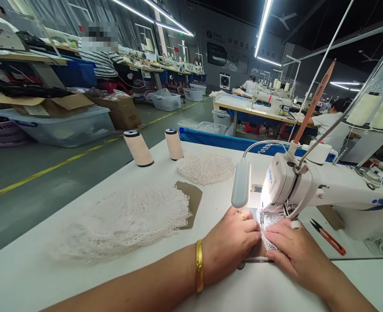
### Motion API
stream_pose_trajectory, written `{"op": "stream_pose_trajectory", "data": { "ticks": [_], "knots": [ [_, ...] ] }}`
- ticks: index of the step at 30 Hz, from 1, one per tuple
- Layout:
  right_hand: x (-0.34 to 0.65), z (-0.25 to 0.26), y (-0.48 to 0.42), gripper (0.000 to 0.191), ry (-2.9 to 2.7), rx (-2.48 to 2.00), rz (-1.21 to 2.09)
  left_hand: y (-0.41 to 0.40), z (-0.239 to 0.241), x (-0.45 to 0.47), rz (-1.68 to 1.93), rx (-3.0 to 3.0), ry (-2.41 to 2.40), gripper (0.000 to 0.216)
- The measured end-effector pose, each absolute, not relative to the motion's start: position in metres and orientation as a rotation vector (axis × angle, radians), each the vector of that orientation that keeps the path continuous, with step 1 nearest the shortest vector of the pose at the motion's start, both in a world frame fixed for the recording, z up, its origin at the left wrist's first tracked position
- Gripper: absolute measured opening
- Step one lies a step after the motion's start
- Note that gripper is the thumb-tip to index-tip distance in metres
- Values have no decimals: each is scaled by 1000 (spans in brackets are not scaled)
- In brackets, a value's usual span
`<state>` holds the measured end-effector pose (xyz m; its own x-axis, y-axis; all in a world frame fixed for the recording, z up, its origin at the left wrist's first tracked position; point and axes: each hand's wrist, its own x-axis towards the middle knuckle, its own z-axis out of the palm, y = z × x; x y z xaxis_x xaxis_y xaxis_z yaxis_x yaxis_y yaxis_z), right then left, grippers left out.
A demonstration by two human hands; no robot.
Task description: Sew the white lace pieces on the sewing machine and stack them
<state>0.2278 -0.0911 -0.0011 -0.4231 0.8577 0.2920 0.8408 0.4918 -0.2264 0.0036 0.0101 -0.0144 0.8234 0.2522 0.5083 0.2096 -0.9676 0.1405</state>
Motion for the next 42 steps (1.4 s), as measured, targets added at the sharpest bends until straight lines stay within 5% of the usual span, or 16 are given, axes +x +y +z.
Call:
{"op": "stream_pose_trajectory", "data": {
  "ticks": [20,23,30,34,42],
  "knots": [
    [233,-22,-84,36,-2280,-1547,-82,41,-7,18,716,2643,758,19],
    [235,-22,-85,35,-2271,-1506,-85,59,-8,30,659,2659,794,30],
    [233,-16,-89,31,-2256,-1392,-86,39,4,12,655,2900,818,6],
    [227,-15,-89,32,-2265,-1310,-35,5,18,-6,615,2876,704,28],
    [223,-11,-85,23,-2330,-1383,-3,7,6,-1,633,2898,568,19]
  ]
}}
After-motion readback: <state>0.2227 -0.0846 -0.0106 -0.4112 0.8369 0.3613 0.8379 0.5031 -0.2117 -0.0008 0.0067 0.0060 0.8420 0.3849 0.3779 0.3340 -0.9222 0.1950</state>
